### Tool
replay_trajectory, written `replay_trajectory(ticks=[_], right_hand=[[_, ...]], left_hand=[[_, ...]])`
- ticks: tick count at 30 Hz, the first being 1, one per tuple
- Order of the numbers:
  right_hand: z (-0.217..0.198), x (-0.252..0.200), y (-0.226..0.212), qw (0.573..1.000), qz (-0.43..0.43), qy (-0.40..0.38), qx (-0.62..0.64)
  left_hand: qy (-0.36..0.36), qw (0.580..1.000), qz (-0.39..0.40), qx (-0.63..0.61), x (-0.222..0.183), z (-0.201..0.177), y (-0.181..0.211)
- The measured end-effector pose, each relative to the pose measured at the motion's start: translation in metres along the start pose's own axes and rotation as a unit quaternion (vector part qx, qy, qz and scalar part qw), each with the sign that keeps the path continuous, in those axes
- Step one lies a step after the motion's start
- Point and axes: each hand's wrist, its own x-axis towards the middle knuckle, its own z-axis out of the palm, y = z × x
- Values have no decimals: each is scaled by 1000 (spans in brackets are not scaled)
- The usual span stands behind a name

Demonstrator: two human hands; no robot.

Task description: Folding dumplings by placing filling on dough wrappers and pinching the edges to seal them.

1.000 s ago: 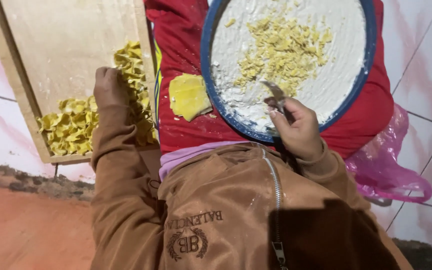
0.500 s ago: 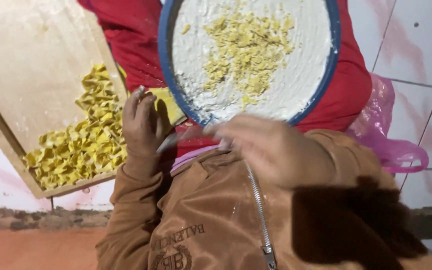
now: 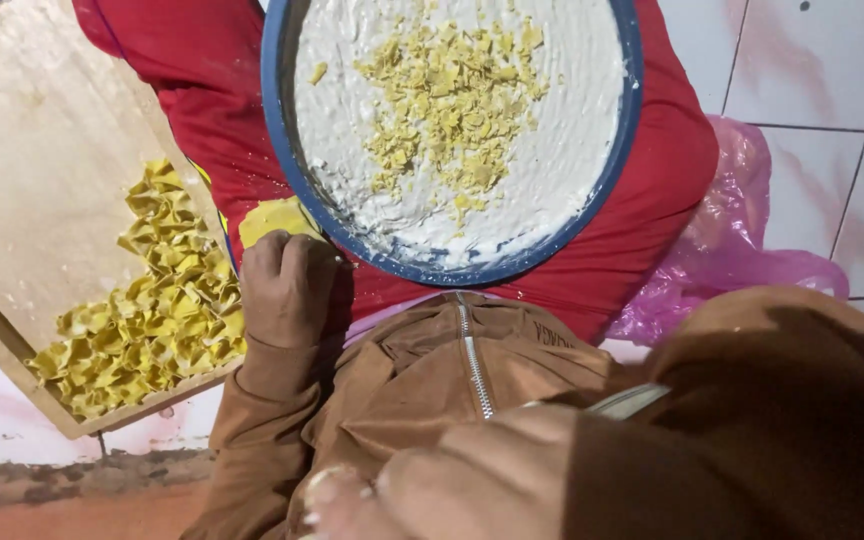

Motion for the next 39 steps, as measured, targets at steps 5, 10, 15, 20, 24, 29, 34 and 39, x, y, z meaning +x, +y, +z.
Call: replay_trajectory(ticks=[5, 10, 15, 20, 24, 29, 34, 39], right_hand=[[1, 3, -8, 1000, 6, -7, -26], [13, 3, 19, 999, 11, -6, -51], [85, 2, 145, 972, 71, 55, -217], [146, -1, 198, 938, 32, 82, -336], [151, -13, 198, 950, 70, 29, -302], [143, -37, 209, 941, 110, 43, -316], [152, -19, 208, 959, 186, -17, -211], [166, -5, 223, 975, 222, -14, -15]], left_hand=[[9, 1000, -2, 0, 1, -10, 10], [17, 998, -29, -44, 3, -18, 10], [70, 949, -128, -280, 10, -28, 4], [126, 847, -239, -457, 7, -31, -2], [197, 622, -422, -629, -9, -8, -14], [193, 503, -481, -692, 38, -49, 17], [193, 462, -506, -703, -13, -6, -7], [151, 533, -443, -705, -27, 20, -19]])
